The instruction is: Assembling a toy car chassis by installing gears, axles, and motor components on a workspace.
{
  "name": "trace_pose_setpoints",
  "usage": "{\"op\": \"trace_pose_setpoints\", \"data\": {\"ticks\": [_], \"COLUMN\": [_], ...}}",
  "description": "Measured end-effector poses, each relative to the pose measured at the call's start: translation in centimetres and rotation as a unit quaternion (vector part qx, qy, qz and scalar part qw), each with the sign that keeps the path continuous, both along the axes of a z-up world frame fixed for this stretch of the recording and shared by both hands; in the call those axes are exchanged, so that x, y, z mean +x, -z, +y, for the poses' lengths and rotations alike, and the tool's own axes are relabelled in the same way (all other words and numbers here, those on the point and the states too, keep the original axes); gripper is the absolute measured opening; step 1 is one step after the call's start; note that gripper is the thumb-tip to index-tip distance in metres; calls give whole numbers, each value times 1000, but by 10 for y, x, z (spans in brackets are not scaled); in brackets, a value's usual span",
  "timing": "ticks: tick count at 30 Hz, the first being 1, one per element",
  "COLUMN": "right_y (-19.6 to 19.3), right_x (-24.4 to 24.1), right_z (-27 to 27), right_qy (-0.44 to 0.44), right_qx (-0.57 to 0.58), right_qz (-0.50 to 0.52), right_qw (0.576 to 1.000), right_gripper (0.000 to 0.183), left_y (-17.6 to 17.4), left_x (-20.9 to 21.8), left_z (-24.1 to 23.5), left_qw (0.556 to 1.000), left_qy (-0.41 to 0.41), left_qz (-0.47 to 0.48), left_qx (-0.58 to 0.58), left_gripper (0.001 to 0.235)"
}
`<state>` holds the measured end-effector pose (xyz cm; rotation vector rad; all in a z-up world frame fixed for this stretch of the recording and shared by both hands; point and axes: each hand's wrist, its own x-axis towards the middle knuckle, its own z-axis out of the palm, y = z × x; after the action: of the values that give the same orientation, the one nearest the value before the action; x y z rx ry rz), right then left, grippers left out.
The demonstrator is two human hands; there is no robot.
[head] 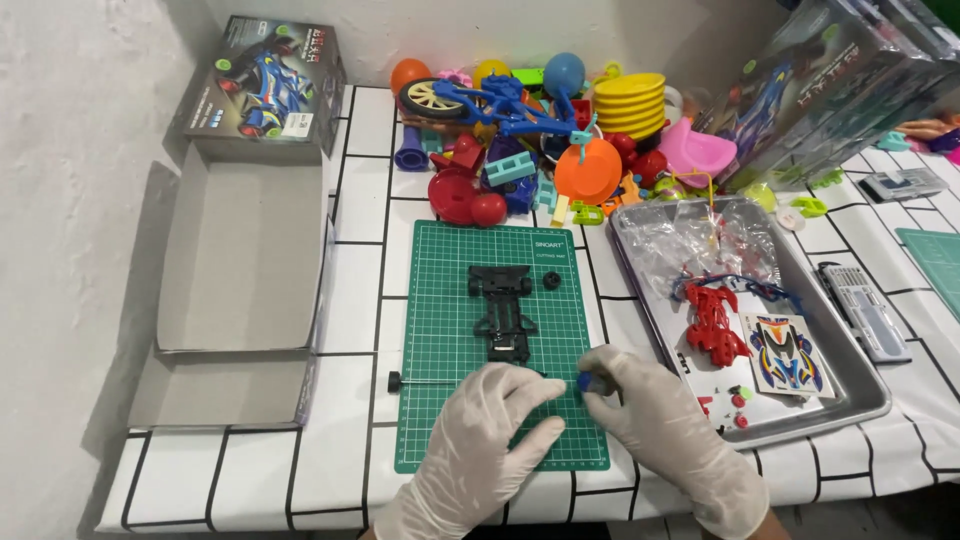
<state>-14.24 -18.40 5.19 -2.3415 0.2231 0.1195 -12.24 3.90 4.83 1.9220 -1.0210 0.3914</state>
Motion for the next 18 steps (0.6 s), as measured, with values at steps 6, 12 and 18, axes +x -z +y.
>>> {"op": "trace_pose_setpoints", "data": {"ticks": [6,12,18], "right_y": [56,22,-4], "right_x": [10,0,-7], "right_z": [-9,-20,-19], "right_qy": [-209,-181,16], "right_qx": [-308,-198,137], "right_qz": [-172,-154,-18], "right_qw": [912,951,990], "right_gripper": [25,29,52], "left_y": [24,28,36], "left_x": [-7,-8,-12], "left_z": [18,15,-13], "left_qw": [994,992,996], "left_qy": [-92,-87,-71], "left_qz": [46,68,48], "left_qx": [-33,-63,14], "left_gripper": [25,20,19]}}
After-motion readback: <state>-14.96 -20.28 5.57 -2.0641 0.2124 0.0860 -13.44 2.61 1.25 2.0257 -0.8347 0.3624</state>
